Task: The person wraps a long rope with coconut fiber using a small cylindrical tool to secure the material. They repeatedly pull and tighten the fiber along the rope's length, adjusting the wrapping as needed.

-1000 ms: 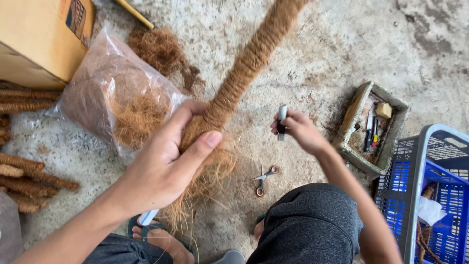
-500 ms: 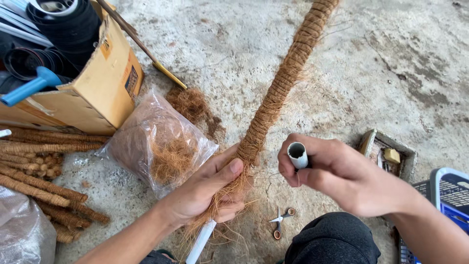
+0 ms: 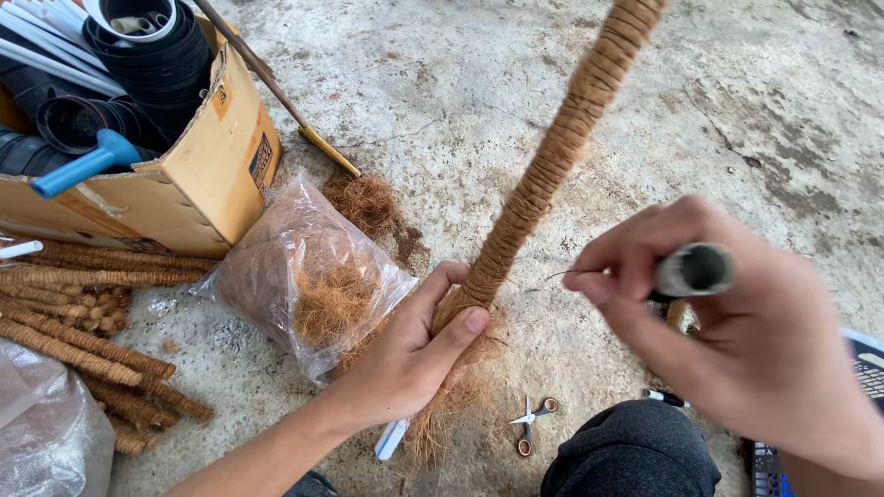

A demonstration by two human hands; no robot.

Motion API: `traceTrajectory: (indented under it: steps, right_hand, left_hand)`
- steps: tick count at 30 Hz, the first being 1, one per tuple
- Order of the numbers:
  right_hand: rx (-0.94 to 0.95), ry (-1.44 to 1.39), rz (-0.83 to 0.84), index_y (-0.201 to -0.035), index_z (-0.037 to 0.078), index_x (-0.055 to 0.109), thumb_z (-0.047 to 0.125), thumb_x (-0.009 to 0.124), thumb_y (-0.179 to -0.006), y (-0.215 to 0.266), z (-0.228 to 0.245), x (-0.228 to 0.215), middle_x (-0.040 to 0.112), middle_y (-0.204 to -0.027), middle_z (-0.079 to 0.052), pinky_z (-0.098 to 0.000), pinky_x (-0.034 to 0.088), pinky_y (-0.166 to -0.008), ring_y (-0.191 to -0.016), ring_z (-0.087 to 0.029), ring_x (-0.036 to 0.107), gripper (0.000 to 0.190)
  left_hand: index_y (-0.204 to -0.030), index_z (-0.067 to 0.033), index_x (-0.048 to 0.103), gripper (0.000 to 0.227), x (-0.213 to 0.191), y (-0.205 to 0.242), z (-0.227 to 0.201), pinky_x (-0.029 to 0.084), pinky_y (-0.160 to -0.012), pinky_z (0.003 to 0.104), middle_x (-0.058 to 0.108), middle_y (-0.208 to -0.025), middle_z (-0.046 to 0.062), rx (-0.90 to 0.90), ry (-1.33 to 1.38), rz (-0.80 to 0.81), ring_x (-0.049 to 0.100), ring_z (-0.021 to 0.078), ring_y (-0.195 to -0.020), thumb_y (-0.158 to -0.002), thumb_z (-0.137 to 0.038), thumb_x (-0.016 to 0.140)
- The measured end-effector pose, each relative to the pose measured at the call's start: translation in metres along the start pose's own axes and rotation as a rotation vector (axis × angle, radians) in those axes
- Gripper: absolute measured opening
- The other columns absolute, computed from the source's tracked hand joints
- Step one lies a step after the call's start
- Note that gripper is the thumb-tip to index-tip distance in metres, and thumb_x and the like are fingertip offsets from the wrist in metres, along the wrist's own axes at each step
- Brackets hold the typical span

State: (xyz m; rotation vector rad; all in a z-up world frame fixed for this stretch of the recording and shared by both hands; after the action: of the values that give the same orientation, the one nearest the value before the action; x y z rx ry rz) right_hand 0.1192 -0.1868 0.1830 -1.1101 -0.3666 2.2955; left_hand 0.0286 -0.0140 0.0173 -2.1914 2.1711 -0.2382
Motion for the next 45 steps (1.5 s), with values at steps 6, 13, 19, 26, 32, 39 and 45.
traceTrajectory:
  steps: [6,13,19,26,32,39,45]
  right_hand:
    - [0.008,0.329,0.117,-0.091,0.008,0.061,0.015,0.071,-0.094,-0.005,0.006,-0.008,0.076,-0.082,-0.001,-0.0214,0.055,-0.057,-0.07,-0.008,0.072,0.013]
    - [0.406,0.276,0.278,-0.096,0.011,0.07,0.024,0.074,-0.092,0.003,-0.035,0.016,0.076,-0.075,-0.001,-0.027,0.055,-0.048,-0.059,-0.011,0.073,0.014]
    - [0.071,0.259,0.139,-0.098,0.003,0.066,0.011,0.07,-0.091,0.002,-0.023,0.022,0.078,-0.084,-0.005,-0.0266,0.057,-0.056,-0.07,-0.012,0.079,0.011]
    - [0.006,0.297,0.223,-0.1,0.007,0.069,0.01,0.074,-0.088,0.004,-0.03,0.02,0.079,-0.092,-0.004,-0.0275,0.057,-0.062,-0.076,-0.013,0.077,0.014]
    - [0.102,0.124,0.345,-0.098,0.011,0.074,0.016,0.078,-0.089,0.006,-0.032,0.025,0.081,-0.084,0.001,-0.0263,0.056,-0.059,-0.076,-0.011,0.076,0.011]
    - [0.058,0.122,0.302,-0.094,0.011,0.071,0.014,0.075,-0.09,0.001,-0.03,0.028,0.081,-0.085,0.001,-0.025,0.056,-0.057,-0.072,-0.01,0.076,0.007]
    - [0.094,0.122,0.245,-0.092,0.014,0.071,0.014,0.074,-0.092,0.0,-0.028,0.03,0.083,-0.088,0.002,-0.0233,0.057,-0.056,-0.073,-0.008,0.077,0.002]
  left_hand:
    - [-0.129,-0.0123,0.048,0.047,0.005,0.006,-0.003,0.034,-0.043,0.022,0.048,-0.072,-0.006,-0.098,0.148,0.097,0.043,0.0051,-0.053,-0.101,-0.049,0.055]
    - [-0.126,-0.0088,0.046,0.047,0.0,0.007,-0.005,0.026,-0.039,0.02,0.045,-0.072,-0.006,-0.007,0.148,0.025,0.034,0.0036,-0.049,-0.103,-0.049,0.053]
    - [-0.127,-0.0088,0.046,0.048,0.003,0.007,-0.007,0.027,-0.041,0.021,0.046,-0.072,-0.007,0.031,0.119,0.04,0.035,0.0038,-0.051,-0.105,-0.05,0.053]
    - [-0.128,-0.0112,0.045,0.052,0.006,0.005,-0.004,0.024,-0.039,0.023,0.041,-0.063,-0.007,-0.039,0.065,0.031,0.029,0.0042,-0.046,-0.1,-0.055,0.051]
    - [-0.128,-0.01,0.046,0.053,0.009,0.004,-0.006,0.028,-0.044,0.023,0.044,-0.067,-0.007,0.006,0.056,0.033,0.034,0.005,-0.051,-0.102,-0.056,0.051]
    - [-0.129,-0.0097,0.046,0.054,0.009,0.006,-0.01,0.028,-0.044,0.023,0.044,-0.067,-0.008,0.008,0.064,0.036,0.036,0.0044,-0.051,-0.102,-0.056,0.051]
    - [-0.129,-0.0066,0.048,0.056,0.008,0.006,-0.008,0.029,-0.042,0.023,0.043,-0.066,-0.008,-0.04,0.08,0.022,0.035,0.005,-0.049,-0.101,-0.055,0.052]
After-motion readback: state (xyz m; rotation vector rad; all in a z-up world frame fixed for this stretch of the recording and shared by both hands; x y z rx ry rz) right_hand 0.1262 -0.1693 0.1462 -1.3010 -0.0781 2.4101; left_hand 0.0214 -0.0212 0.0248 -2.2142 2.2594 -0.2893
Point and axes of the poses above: each hand's wrist, its own y-axis away from the middle knuckle, its own x-axis out of the palm, z = x × y, the point moved 4 cm from there along -y, towards the middle knuckle
